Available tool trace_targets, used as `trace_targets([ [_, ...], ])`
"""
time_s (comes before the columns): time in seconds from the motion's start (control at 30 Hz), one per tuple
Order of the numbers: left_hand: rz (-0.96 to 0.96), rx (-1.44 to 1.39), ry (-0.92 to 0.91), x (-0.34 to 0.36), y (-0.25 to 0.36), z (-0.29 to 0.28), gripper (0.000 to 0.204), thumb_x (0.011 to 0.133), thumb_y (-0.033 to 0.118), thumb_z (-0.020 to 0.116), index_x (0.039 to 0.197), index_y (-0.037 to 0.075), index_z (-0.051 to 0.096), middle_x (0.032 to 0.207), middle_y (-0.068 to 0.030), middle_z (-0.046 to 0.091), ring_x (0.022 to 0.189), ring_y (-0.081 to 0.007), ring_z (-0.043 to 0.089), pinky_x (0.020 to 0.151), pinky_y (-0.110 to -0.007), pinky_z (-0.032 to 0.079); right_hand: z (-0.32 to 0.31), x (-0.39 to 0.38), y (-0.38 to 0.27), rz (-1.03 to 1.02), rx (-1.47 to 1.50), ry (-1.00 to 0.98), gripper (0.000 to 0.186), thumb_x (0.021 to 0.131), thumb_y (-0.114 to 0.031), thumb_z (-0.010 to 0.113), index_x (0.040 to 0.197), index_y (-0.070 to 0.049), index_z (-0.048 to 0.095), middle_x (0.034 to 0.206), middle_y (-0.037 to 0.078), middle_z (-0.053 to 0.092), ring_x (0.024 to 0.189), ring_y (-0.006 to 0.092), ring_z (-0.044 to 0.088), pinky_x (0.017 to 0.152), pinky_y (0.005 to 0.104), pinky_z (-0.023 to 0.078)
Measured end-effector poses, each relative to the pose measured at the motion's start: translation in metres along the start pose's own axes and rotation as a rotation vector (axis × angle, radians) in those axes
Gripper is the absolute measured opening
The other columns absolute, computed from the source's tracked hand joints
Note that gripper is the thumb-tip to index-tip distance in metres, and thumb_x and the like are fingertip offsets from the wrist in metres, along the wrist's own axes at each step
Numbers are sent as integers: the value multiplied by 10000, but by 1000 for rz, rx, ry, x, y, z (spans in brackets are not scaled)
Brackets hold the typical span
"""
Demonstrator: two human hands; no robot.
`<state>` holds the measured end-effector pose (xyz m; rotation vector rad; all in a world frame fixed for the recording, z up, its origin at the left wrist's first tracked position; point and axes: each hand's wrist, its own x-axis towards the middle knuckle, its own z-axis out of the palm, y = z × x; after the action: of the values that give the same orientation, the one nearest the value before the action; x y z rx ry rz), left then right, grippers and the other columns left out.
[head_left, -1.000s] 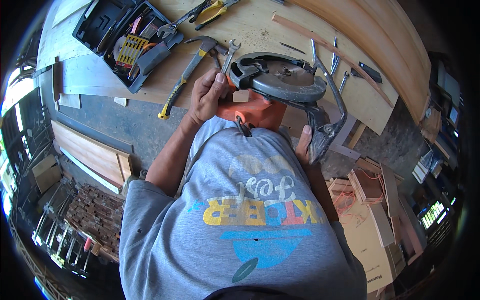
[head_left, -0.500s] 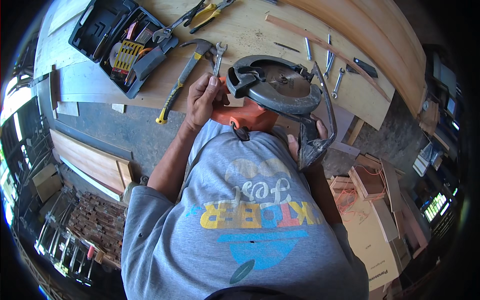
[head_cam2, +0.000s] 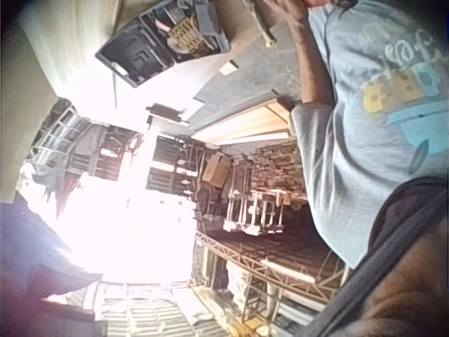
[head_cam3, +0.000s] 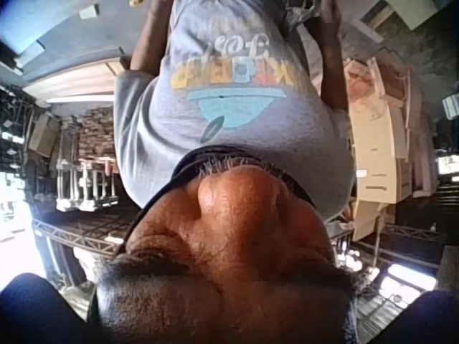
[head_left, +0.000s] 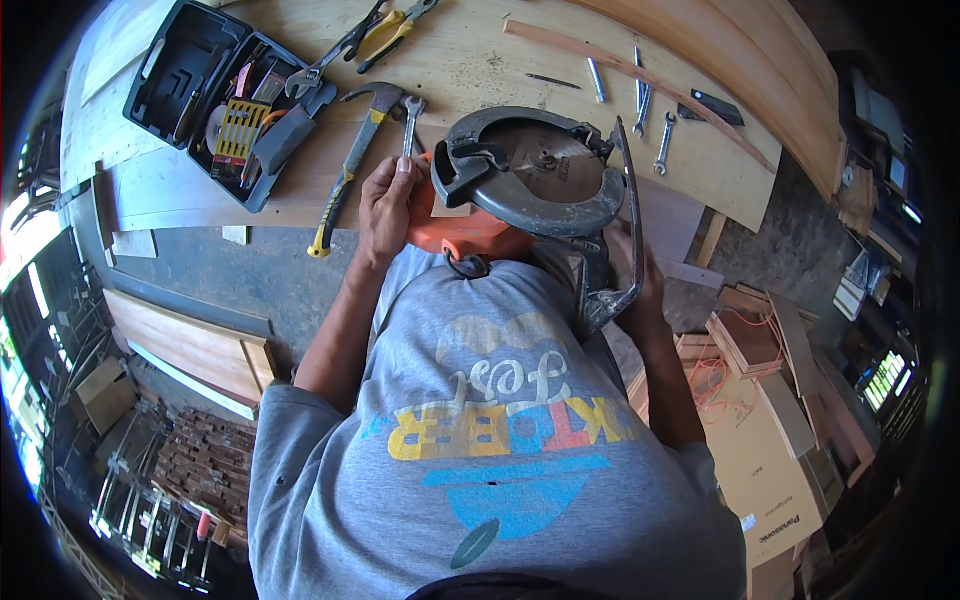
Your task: Adjusting the blade of a circular saw using a wrench on a workbench.
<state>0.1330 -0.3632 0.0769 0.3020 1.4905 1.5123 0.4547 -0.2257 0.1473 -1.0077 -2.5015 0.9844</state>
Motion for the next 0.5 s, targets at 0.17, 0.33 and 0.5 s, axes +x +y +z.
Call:
trace_targets([
  [0.17,-21,54,-16,4,2,-4,303,1090,254,513,905,40,623,782,-20,575,653,-77,450,602,-206,391,-18,26,6,292,78,182,319,988,-87,591,1278,34,646,1249,184,690,1151,280,661,1007,371,510],
  [0.33,-37,92,-28,2,6,-11,298,1082,259,528,908,38,625,756,-9,562,635,-71,434,576,-204,381,-30,78,-6,283,293,296,329,1049,-178,566,1276,46,646,1239,158,697,1128,222,657,1006,332,499],
  [0.5,-156,314,124,15,-15,-17,329,1064,308,558,900,26,604,743,-47,574,610,-91,470,544,-226,423,-13,117,-8,497,495,134,446,1036,-268,612,1327,70,600,1313,194,640,1210,240,605,1058,325,454],
])
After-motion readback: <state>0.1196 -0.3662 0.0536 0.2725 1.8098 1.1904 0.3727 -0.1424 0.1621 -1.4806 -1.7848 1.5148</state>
